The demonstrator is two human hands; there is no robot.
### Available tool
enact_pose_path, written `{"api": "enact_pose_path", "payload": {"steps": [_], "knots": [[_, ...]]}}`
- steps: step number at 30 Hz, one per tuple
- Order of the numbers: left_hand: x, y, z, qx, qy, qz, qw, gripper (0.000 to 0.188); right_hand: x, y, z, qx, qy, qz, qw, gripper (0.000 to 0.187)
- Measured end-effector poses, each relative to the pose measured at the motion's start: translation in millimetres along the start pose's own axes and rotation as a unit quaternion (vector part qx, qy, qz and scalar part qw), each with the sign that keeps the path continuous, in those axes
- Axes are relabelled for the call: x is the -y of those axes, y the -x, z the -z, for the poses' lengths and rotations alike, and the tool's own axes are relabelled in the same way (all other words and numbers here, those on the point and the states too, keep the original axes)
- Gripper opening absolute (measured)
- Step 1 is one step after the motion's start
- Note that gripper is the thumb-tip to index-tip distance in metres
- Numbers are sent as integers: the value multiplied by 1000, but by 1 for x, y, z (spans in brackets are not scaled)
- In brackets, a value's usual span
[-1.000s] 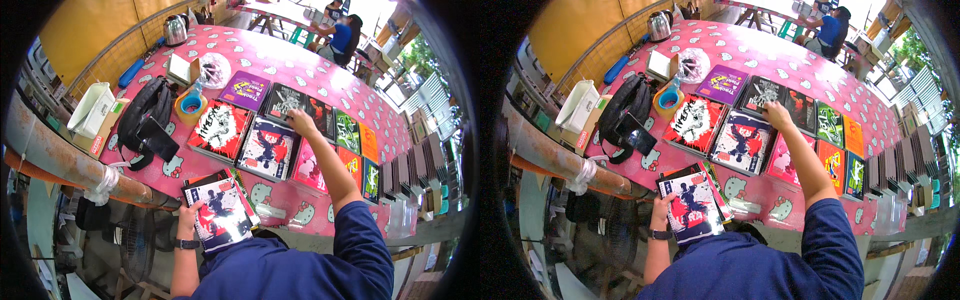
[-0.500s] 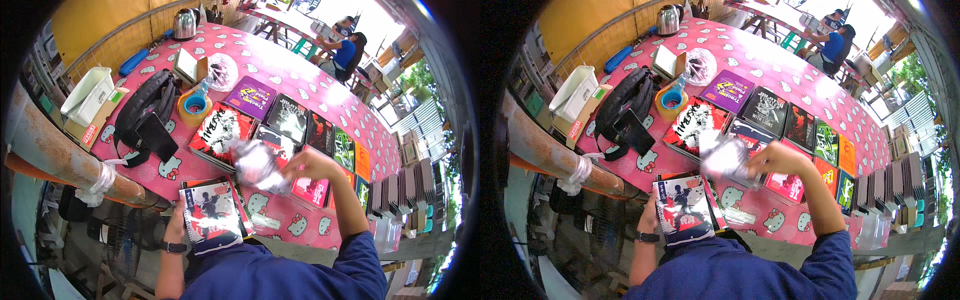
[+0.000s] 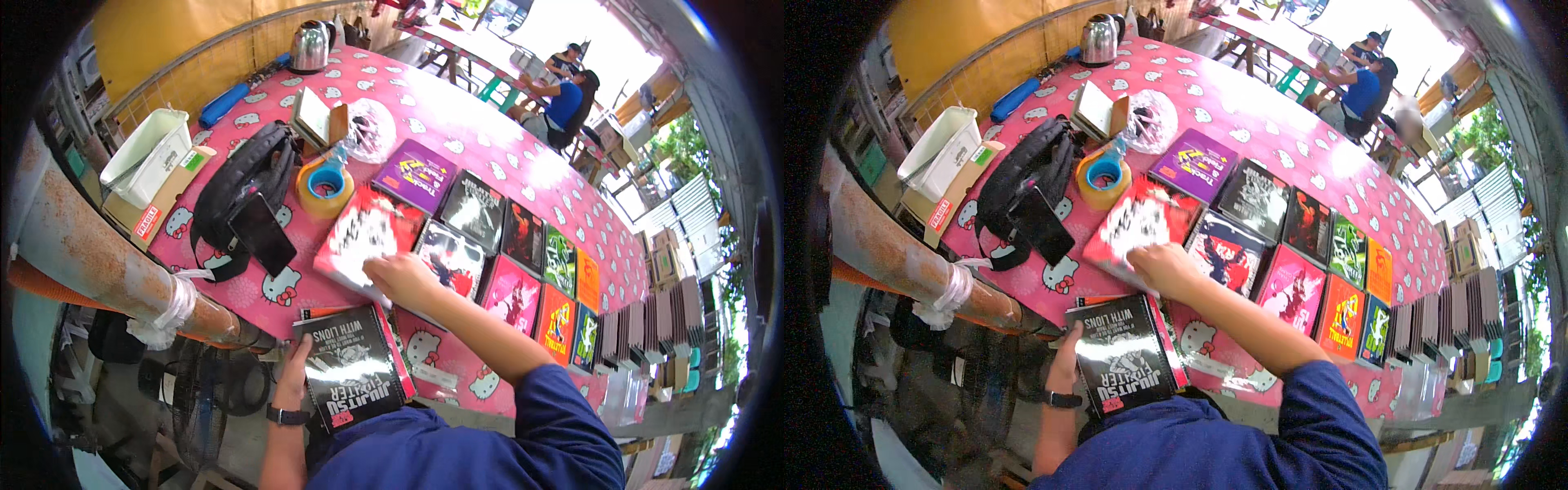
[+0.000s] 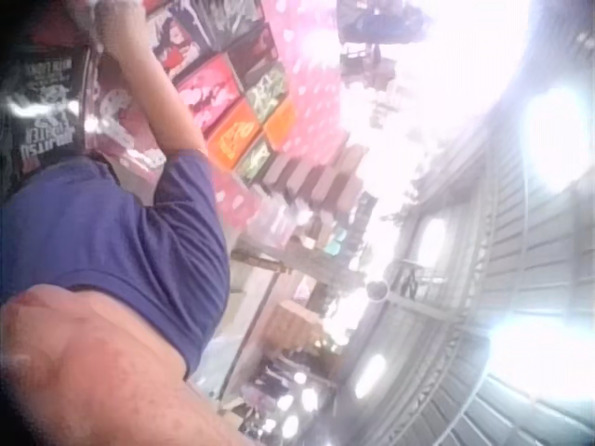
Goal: The person sorts a series of notebooks into groups by design and stacks them into a large pile on a table.
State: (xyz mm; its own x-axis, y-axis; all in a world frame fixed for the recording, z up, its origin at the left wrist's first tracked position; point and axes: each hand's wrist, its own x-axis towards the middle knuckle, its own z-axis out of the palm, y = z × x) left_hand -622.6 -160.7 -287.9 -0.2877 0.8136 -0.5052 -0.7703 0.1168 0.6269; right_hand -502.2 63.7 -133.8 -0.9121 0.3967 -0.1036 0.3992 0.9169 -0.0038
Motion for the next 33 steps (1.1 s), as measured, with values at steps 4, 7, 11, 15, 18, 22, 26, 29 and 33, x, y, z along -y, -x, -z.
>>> {"api": "enact_pose_path", "payload": {"steps": [4,7,11,15,18,22,26,29,33], "knots": [[-22,8,-8,105,55,34,992,68,-29,14,27,48,-394,104,912,18],[-25,3,-17,114,44,17,992,69,-133,-43,-28,-164,-194,-340,905,39],[-19,0,-9,73,18,-8,997,73,-173,-72,-51,-111,-155,-553,811,84],[-15,-10,-5,41,-9,23,999,58,-197,-77,-66,-161,-213,-550,791,62],[-9,-18,9,50,-83,54,994,41,-225,-60,-65,-156,-478,-463,730,33],[-29,2,0,90,48,102,990,38,-131,-2,-30,-254,-767,-252,532,23],[-21,-8,-15,22,-5,49,999,46,-36,114,-58,-179,-698,-301,624,37],[-23,-5,-39,21,-198,-25,980,36,11,153,-103,-39,-455,-348,819,49],[-26,-5,-50,39,-182,-13,982,38,34,146,-129,-110,-649,-280,699,53]]}}
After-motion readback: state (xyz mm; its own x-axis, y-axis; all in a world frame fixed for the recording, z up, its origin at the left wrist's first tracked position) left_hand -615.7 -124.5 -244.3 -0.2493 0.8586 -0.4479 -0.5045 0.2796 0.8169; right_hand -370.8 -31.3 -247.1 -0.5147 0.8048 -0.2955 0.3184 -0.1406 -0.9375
